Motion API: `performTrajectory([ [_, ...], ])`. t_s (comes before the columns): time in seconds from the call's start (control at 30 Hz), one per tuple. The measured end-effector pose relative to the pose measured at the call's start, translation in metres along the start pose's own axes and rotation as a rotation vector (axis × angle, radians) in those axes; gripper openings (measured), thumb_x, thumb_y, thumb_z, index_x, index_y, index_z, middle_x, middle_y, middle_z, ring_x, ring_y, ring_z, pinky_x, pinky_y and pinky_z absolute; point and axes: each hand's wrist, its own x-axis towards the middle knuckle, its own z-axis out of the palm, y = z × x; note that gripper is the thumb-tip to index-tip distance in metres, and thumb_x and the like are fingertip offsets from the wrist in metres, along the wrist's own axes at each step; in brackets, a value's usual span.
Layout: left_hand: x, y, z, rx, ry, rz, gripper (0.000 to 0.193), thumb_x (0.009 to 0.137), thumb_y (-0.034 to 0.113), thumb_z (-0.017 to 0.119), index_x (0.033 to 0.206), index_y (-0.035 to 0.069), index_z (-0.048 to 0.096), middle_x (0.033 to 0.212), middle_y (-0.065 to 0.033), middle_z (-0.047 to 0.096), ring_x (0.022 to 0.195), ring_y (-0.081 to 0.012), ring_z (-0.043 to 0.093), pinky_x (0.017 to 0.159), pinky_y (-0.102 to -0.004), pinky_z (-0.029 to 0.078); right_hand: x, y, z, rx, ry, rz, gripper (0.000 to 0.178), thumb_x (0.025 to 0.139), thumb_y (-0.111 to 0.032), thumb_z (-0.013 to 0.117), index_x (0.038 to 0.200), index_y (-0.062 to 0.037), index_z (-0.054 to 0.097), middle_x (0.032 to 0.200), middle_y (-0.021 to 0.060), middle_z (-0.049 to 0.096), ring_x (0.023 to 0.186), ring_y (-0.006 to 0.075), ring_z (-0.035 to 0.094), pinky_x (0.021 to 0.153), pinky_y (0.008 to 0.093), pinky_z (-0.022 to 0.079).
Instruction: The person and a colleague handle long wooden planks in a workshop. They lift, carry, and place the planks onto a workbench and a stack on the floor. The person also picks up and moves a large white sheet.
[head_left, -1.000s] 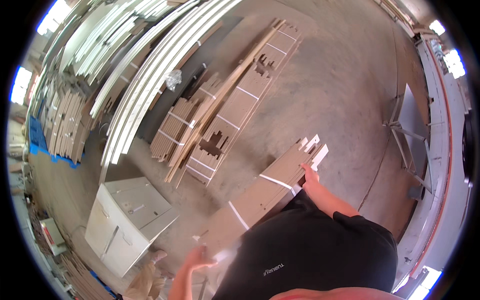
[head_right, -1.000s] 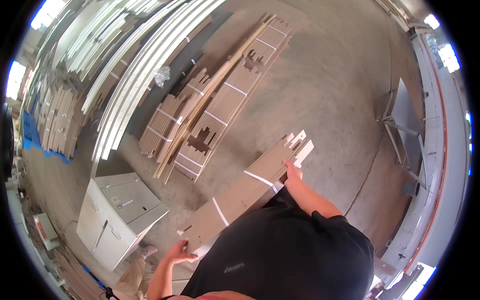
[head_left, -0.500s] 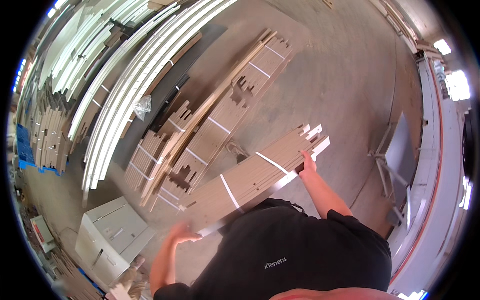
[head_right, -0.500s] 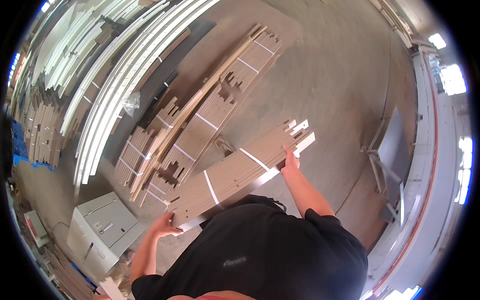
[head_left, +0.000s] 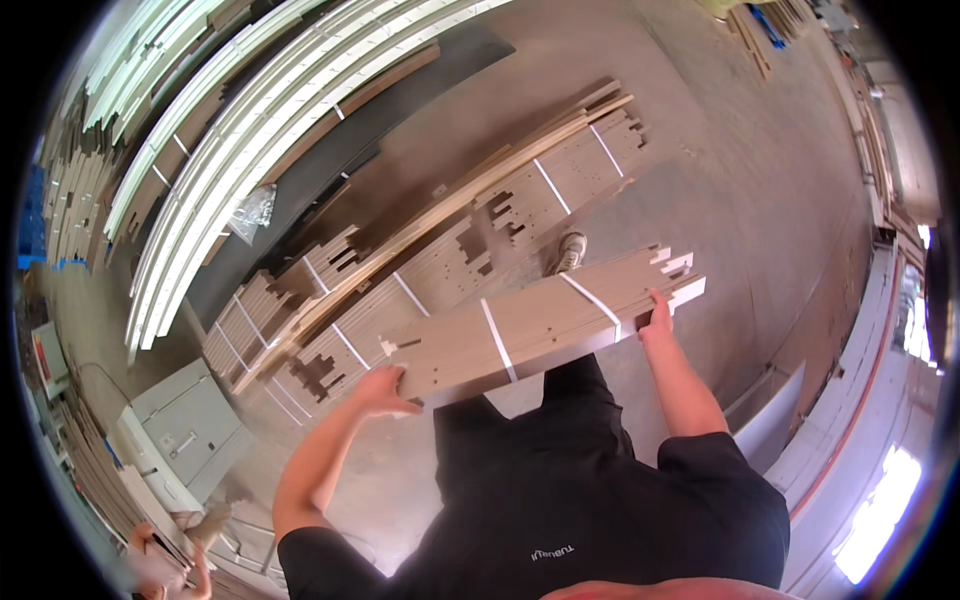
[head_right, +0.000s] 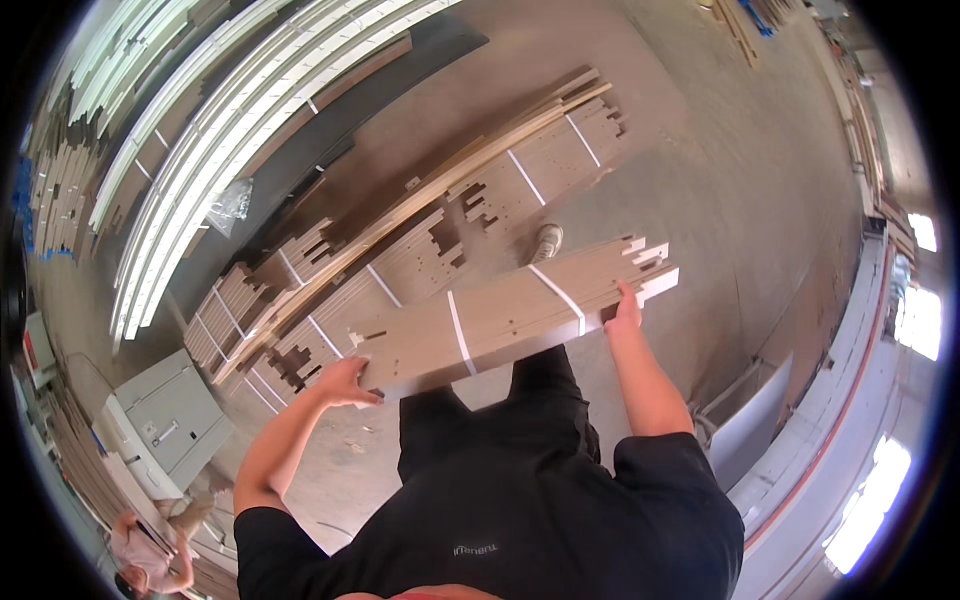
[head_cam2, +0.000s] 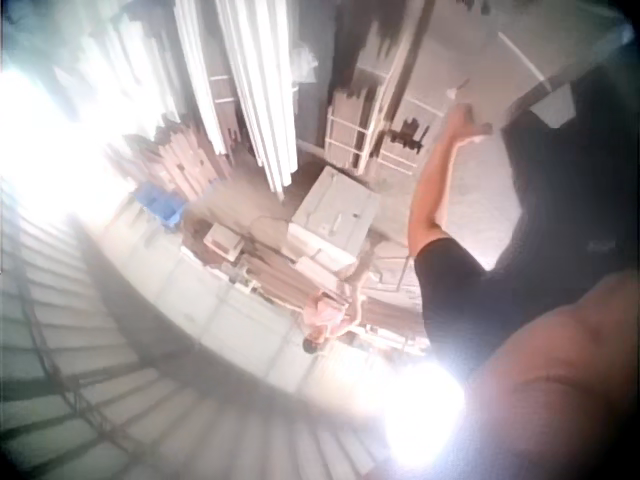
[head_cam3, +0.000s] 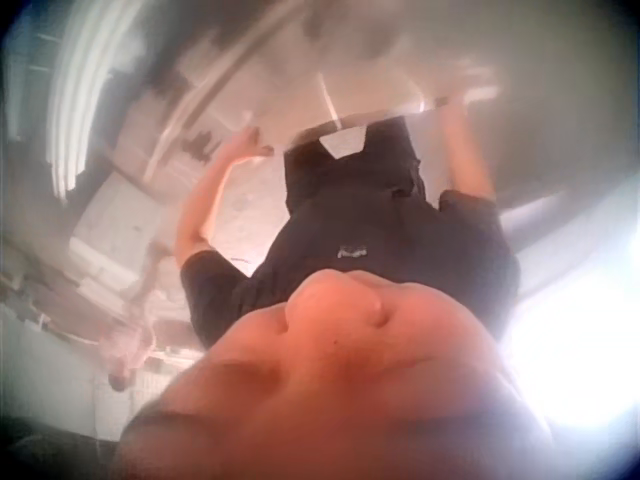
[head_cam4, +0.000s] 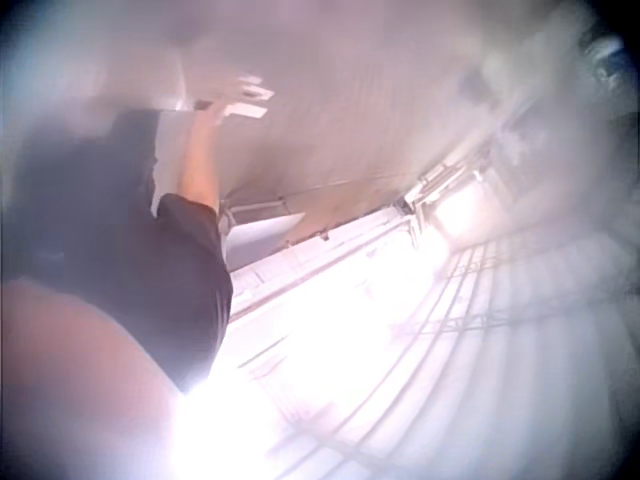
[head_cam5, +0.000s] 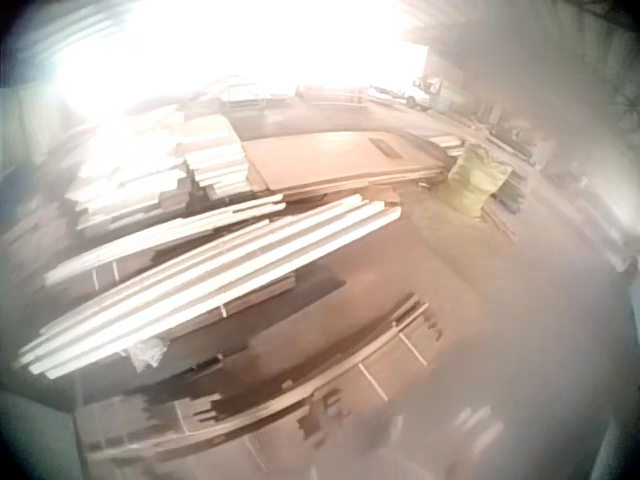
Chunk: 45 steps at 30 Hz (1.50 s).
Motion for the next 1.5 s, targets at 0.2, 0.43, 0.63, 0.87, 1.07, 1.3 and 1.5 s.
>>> performTrajectory([
  [0.2,0.173,0.058,-0.065,-0.088,0.198,-0.068,0.082,0.056,0.054,0.086,0.117,0.003,0.067,0.106,-0.017,0.067,0.102,-0.0354,0.065,0.09,-0.0428,0.052,0.216,-0.088,0.184,0.038,-0.341,-0.033,0.051,0.083,-0.03,0.076,0.128,-0.009,0.063,0.131,0.0069,0.065,0.118,0.0241,0.062,0.097,0.0361,0.051],
  [0.43,0.378,0.019,-0.164,-0.12,0.322,-0.305,0.095,0.054,0.047,0.092,0.13,-0.001,0.06,0.124,-0.0194,0.065,0.112,-0.0334,0.064,0.099,-0.04,0.05,0.346,-0.107,0.467,-0.035,-0.494,-0.029,0.042,0.087,-0.032,0.073,0.122,-0.0109,0.065,0.125,0.0052,0.066,0.116,0.0247,0.062,0.1,0.0415,0.05],
  [0.63,0.536,-0.094,-0.174,-0.053,0.48,-0.331,0.098,0.056,0.042,0.091,0.137,0.0,0.055,0.134,-0.0174,0.06,0.123,-0.0363,0.059,0.107,-0.0417,0.045,0.445,-0.04,0.636,-0.001,-0.728,-0.063,0.046,0.088,-0.035,0.072,0.126,-0.0116,0.062,0.13,0.0052,0.061,0.118,0.0245,0.057,0.097,0.0413,0.048],
  [0.87,0.616,-0.159,-0.063,0.233,0.86,-0.492,0.047,0.088,0.021,0.067,0.133,0.011,0.059,0.136,-0.0124,0.058,0.13,-0.0325,0.051,0.111,-0.0456,0.039,0.443,-0.007,0.597,-0.869,-0.832,-0.411,0.036,0.091,-0.033,0.072,0.113,-0.0048,0.068,0.099,0.0053,0.071,0.09,0.0193,0.069,0.07,0.0306,0.056],
  [1.07,0.585,-0.039,-0.007,-0.088,0.868,-0.263,0.039,0.086,0.02,0.063,0.122,0.006,0.064,0.12,-0.0164,0.066,0.109,-0.0363,0.062,0.093,-0.0481,0.05,0.426,-0.014,0.418,-1.404,-0.921,-0.445,0.038,0.095,-0.036,0.063,0.114,-0.0036,0.071,0.102,0.0088,0.075,0.089,0.0181,0.071,0.07,0.0337,0.055],
  [1.3,0.406,0.084,0.21,-0.793,0.412,-0.399,0.035,0.097,0.037,0.049,0.1,0.009,0.07,0.101,-0.0208,0.07,0.102,-0.0408,0.064,0.084,-0.0541,0.05,0.295,-0.058,0.124,-1.315,-0.945,0.103,0.06,0.098,-0.051,0.056,0.134,-0.0033,0.062,0.131,0.0103,0.065,0.127,0.024,0.055,0.112,0.0372,0.037],
  [1.5,0.22,0.193,0.292,-0.533,0.312,-0.294,0.032,0.095,0.032,0.049,0.105,0.008,0.068,0.104,-0.0184,0.07,0.1,-0.0378,0.065,0.087,-0.0495,0.052,0.086,-0.126,0.034,-1.75,-1.109,0.043,0.073,0.096,-0.06,0.055,0.141,-0.0023,0.056,0.136,0.0152,0.062,0.131,0.0264,0.053,0.111,0.038,0.04],
])
